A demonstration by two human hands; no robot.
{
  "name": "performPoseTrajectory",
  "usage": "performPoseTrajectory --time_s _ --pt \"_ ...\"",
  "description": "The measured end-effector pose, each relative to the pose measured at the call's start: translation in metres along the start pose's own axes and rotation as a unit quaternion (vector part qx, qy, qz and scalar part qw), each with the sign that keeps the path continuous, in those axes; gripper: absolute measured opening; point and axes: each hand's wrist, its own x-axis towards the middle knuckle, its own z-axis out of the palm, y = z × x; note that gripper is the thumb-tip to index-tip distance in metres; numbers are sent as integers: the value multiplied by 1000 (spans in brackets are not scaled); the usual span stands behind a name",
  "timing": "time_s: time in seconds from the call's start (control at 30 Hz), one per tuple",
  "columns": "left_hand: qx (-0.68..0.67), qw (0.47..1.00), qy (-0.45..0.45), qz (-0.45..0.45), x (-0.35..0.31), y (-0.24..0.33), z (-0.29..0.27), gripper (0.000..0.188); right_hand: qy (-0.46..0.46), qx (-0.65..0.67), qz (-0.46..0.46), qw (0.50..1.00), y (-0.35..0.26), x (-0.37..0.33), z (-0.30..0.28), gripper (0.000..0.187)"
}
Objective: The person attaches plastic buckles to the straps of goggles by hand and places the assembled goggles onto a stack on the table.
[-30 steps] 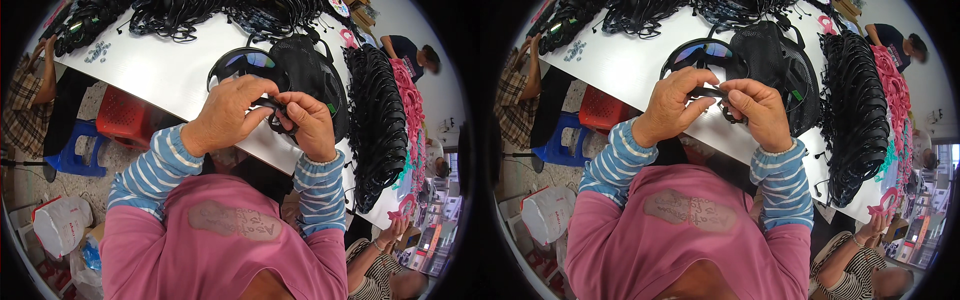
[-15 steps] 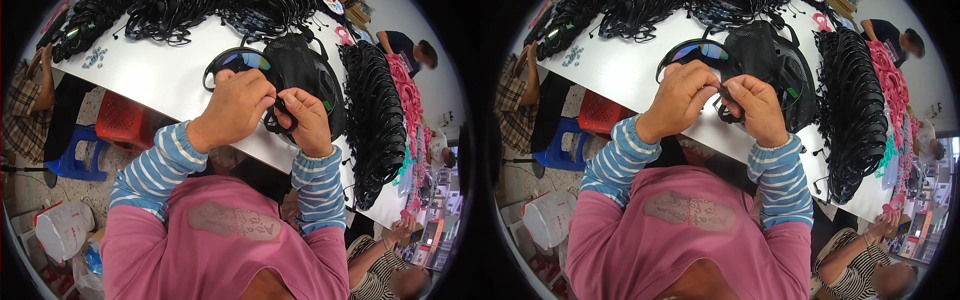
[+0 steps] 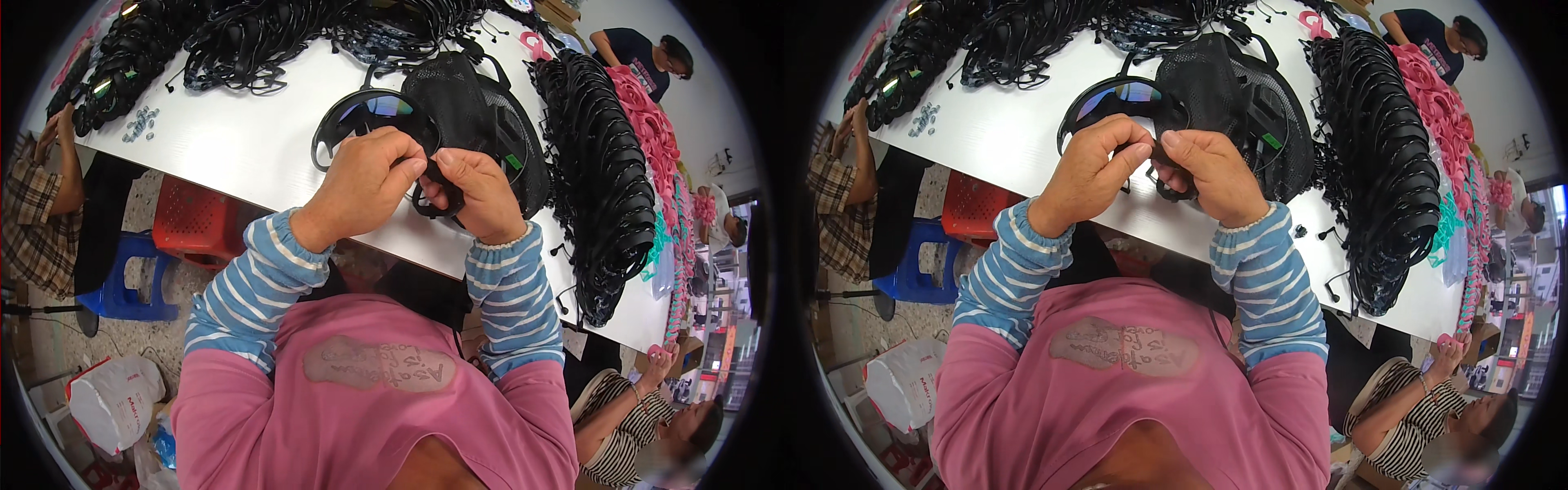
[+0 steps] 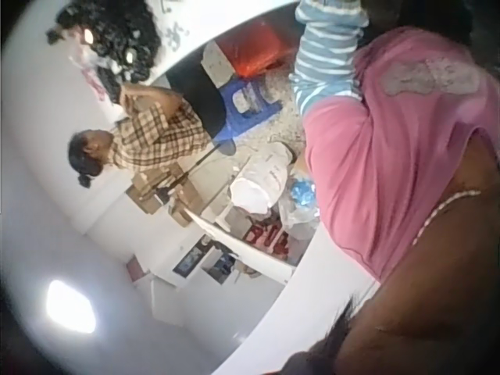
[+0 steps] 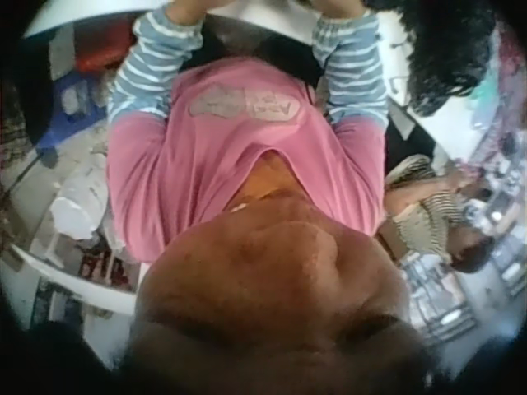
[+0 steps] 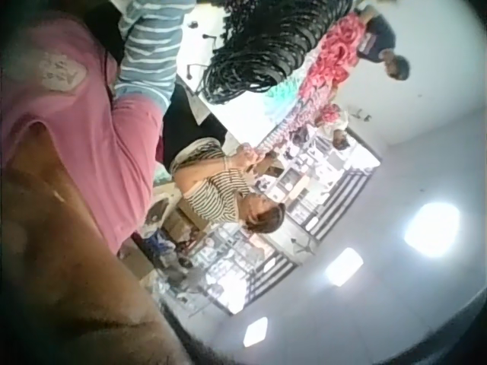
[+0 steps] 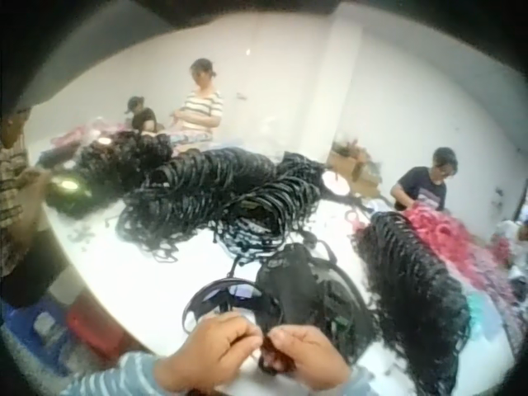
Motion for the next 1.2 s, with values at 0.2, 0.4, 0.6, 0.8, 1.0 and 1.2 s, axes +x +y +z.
performPoseTrajectory --time_s 0.2,0.4,0.6,0.8,1.0,1.2 --pt "-23 999 -41 3 7 1 2 11 -37 129 20 991 3 -2 -11 28" --pt "127 985 -19 112 -1 11 2 3 -31 -18 -30 999 4 -9 -10 20" --pt "188 971 53 135 1 7 9 1 -76 -74 -42 993 5 -8 -9 19" --pt "-10 999 21 27 14 3 12 8 9 53 -33 998 3 -9 -15 33" --pt "-32 999 28 -28 8 -1 9 9 -4 80 -3 997 6 -1 -14 31" --pt "-64 996 21 -50 8 3 5 10 -18 103 -29 994 3 -2 -15 26"
